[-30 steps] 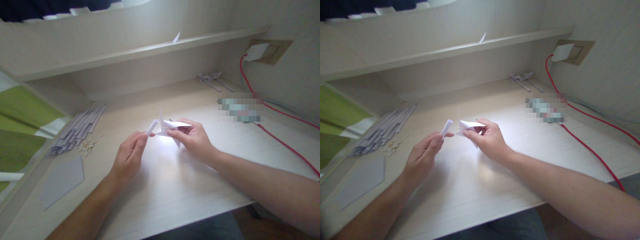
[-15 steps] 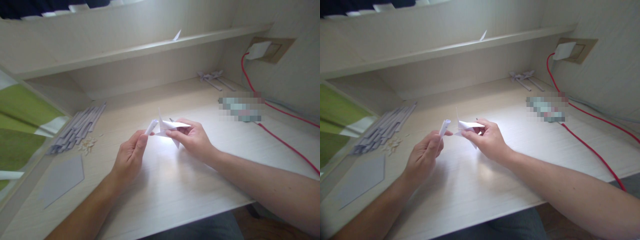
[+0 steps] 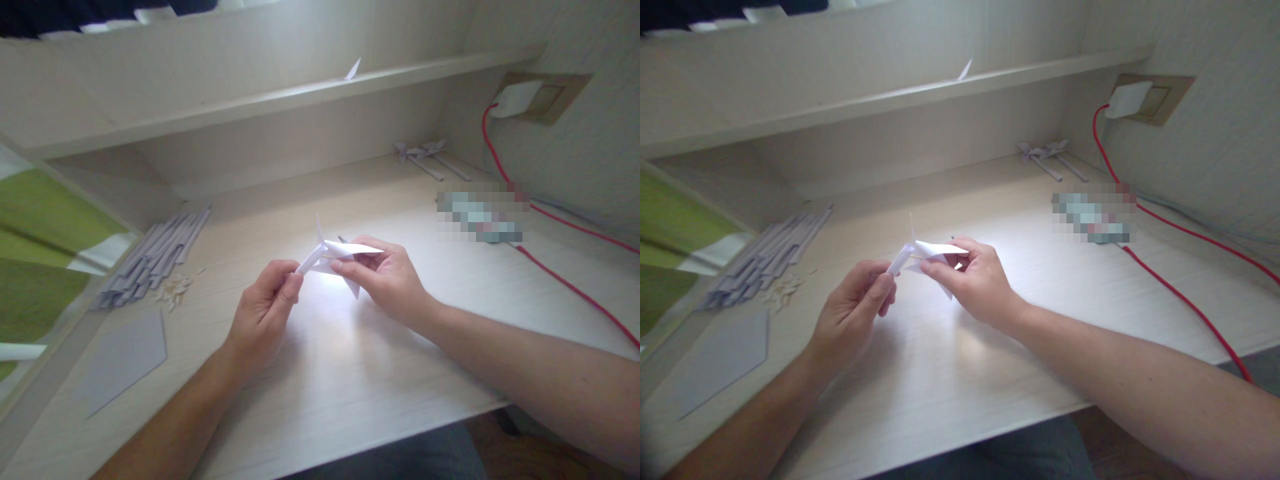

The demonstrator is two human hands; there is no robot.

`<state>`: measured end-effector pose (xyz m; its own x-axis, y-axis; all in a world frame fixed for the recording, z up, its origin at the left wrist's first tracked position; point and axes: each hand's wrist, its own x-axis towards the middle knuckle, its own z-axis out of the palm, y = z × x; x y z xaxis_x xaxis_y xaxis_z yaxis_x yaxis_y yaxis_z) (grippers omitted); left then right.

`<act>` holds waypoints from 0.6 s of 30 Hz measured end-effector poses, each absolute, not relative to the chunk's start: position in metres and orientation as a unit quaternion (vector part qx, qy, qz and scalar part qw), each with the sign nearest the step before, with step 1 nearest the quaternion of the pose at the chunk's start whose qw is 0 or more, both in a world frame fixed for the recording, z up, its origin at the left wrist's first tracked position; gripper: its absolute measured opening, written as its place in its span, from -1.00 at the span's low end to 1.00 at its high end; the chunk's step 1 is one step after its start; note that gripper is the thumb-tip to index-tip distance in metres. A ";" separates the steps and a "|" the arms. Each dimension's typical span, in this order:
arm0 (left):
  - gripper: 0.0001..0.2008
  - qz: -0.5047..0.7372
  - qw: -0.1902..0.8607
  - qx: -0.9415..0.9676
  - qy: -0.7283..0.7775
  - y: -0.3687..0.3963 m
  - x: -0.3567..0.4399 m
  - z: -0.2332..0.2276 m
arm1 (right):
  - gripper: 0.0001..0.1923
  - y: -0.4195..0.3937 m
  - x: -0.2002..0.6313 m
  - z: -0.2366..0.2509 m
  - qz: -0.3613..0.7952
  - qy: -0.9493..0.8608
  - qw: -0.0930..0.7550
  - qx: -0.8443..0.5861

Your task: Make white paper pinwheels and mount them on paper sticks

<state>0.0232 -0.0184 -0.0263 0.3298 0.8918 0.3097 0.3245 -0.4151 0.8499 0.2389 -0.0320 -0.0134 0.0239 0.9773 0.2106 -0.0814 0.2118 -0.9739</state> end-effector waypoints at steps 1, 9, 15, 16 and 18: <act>-0.82 0.411 0.347 0.735 0.412 -0.018 0.023 -0.027 | -0.73 -0.032 0.239 -0.013 0.462 -0.525 0.574 -0.426; -0.86 0.437 0.339 0.727 0.406 -0.017 0.025 -0.029 | -0.72 -0.034 0.239 -0.013 0.467 -0.526 0.571 -0.423; -0.86 0.438 0.333 0.732 0.402 -0.018 0.025 -0.026 | -0.74 -0.032 0.241 -0.016 0.427 -0.550 0.564 -0.443; -0.86 0.437 0.335 0.731 0.403 -0.018 0.025 -0.026 | -0.74 -0.032 0.242 -0.016 0.424 -0.553 0.564 -0.443; -0.86 0.436 0.338 0.729 0.405 -0.018 0.025 -0.025 | -0.73 -0.031 0.242 -0.016 0.426 -0.553 0.563 -0.443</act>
